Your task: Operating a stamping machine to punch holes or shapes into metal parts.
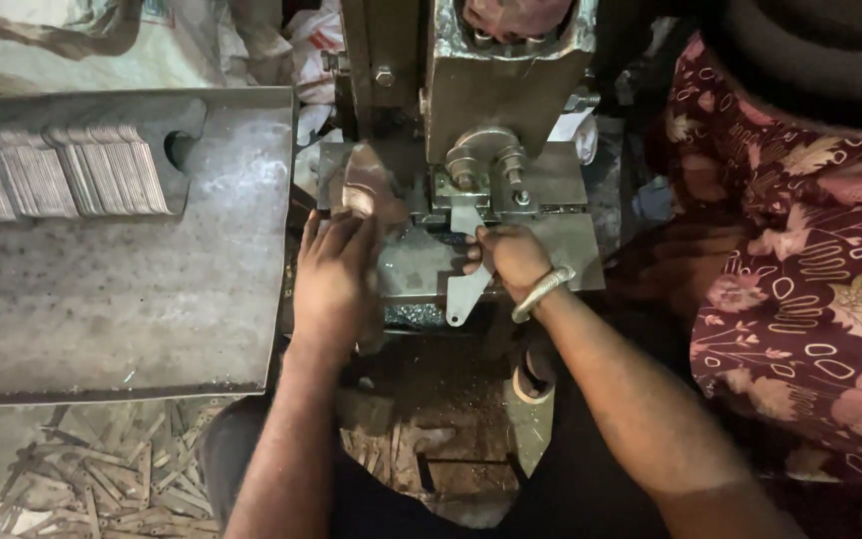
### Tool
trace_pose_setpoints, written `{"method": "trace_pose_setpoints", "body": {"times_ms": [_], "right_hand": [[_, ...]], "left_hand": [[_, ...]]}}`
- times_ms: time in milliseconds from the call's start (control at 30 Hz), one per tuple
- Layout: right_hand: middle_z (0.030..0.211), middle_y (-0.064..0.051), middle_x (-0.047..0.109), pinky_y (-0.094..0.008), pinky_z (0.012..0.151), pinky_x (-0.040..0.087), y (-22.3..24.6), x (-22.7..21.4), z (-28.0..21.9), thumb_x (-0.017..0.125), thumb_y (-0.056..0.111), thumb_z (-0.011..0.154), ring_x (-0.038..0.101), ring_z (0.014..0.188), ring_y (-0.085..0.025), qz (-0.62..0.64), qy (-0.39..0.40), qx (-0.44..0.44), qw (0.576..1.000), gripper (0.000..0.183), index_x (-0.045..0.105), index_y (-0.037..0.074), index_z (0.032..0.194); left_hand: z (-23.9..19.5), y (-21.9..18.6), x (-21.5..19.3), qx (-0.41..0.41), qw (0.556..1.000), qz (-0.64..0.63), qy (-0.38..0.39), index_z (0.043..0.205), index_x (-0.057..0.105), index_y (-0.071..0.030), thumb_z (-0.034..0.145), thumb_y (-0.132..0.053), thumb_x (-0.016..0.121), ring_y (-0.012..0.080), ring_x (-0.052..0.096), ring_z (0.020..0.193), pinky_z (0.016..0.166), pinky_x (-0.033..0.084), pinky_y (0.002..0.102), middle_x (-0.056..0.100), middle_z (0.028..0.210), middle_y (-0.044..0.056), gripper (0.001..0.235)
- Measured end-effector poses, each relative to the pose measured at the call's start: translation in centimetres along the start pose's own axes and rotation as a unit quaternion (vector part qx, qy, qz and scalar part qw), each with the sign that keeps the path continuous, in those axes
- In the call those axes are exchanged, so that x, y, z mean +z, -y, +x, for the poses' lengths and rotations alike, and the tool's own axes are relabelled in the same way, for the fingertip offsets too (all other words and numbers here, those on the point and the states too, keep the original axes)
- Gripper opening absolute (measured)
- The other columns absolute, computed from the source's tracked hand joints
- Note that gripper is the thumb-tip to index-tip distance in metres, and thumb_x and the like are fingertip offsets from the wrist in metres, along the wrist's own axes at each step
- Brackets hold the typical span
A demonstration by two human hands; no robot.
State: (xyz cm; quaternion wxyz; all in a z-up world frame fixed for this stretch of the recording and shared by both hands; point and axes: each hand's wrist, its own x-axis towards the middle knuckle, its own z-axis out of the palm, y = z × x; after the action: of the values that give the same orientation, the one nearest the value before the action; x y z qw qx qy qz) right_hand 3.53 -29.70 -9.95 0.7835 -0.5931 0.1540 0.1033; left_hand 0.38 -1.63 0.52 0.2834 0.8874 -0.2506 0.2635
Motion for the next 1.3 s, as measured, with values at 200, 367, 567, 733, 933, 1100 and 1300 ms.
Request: {"method": "trace_pose_setpoints", "body": {"times_ms": [200, 367, 567, 733, 933, 1100, 1300], "right_hand": [[0.081, -0.012, 0.066, -0.037, 0.055, 0.057, 0.6, 0.6, -0.7, 0.060, 0.014, 0.101, 0.065, 0.064, -0.025, 0.008, -0.014, 0.020, 1.000, 0.019, 0.067, -0.004, 0.097], [0.086, -0.010, 0.070, -0.036, 0.059, 0.059, 0.0, -0.2, 0.0, 0.064, 0.013, 0.098, 0.069, 0.071, -0.021, 0.023, 0.010, -0.012, 1.000, 0.018, 0.069, -0.004, 0.098], [0.083, -0.003, 0.067, -0.033, 0.055, 0.049, 0.0, -0.8, -0.4, 0.071, 0.023, 0.097, 0.059, 0.068, -0.014, -0.082, -0.056, 0.000, 0.995, 0.022, 0.074, 0.003, 0.104], [0.083, -0.012, 0.077, -0.034, 0.068, 0.053, 4.0, -3.6, -4.8, 0.076, 0.027, 0.094, 0.066, 0.073, -0.021, -0.449, -0.066, -0.078, 0.887, 0.024, 0.080, 0.004, 0.098], [0.099, -0.021, 0.074, -0.048, 0.084, 0.055, 8.3, -10.4, -5.0, 0.074, 0.036, 0.089, 0.070, 0.093, -0.040, -0.609, -0.237, -0.145, 0.742, 0.030, 0.080, 0.008, 0.100], [0.100, -0.018, 0.076, -0.042, 0.090, 0.056, 7.1, -12.8, 1.5, 0.077, 0.045, 0.082, 0.073, 0.097, -0.036, -0.495, -0.307, -0.119, 0.804, 0.038, 0.080, 0.010, 0.097], [0.099, -0.021, 0.076, -0.049, 0.084, 0.057, 5.0, -11.5, 5.3, 0.071, 0.046, 0.094, 0.071, 0.095, -0.041, -0.677, -0.289, -0.119, 0.666, 0.039, 0.081, 0.009, 0.099]], "left_hand": [[0.2, -2.7, -1.9, -0.029, 0.998, -0.062, 0.013, 0.121, 0.072, -0.004, 0.092, -0.008, 0.067, 0.0404, 0.061, 0.110, 0.098, 0.049, 0.049, 0.068, 0.117, 0.019, 0.029], [-0.4, -4.9, -3.1, 0.021, 0.990, -0.130, 0.056, 0.117, 0.072, -0.005, 0.092, -0.008, 0.070, 0.0366, 0.063, 0.111, 0.097, 0.052, 0.045, 0.069, 0.115, 0.016, 0.025], [-1.5, -6.0, -0.3, 0.077, 0.957, -0.259, 0.106, 0.122, 0.070, -0.004, 0.091, -0.011, 0.071, 0.0369, 0.063, 0.113, 0.096, 0.054, 0.042, 0.066, 0.118, 0.020, 0.031], [-2.3, -6.9, 3.4, 0.084, 0.973, -0.179, 0.120, 0.131, 0.070, -0.005, 0.091, -0.007, 0.067, 0.0408, 0.059, 0.111, 0.100, 0.048, 0.048, 0.064, 0.116, 0.022, 0.041], [-4.3, -8.0, 8.3, 0.011, 0.991, -0.109, 0.073, 0.126, 0.064, -0.001, 0.095, -0.013, 0.065, 0.0407, 0.055, 0.115, 0.100, 0.047, 0.046, 0.062, 0.122, 0.020, 0.033], [-4.7, -7.6, 10.5, 0.027, 0.994, -0.069, 0.079, 0.137, 0.059, 0.003, 0.100, -0.014, 0.060, 0.0379, 0.053, 0.113, 0.102, 0.046, 0.044, 0.059, 0.122, 0.020, 0.041], [-4.5, -7.5, 10.5, 0.043, 0.994, -0.030, 0.100, 0.135, 0.060, 0.002, 0.097, -0.017, 0.062, 0.0393, 0.053, 0.113, 0.101, 0.045, 0.045, 0.060, 0.120, 0.020, 0.042]]}}
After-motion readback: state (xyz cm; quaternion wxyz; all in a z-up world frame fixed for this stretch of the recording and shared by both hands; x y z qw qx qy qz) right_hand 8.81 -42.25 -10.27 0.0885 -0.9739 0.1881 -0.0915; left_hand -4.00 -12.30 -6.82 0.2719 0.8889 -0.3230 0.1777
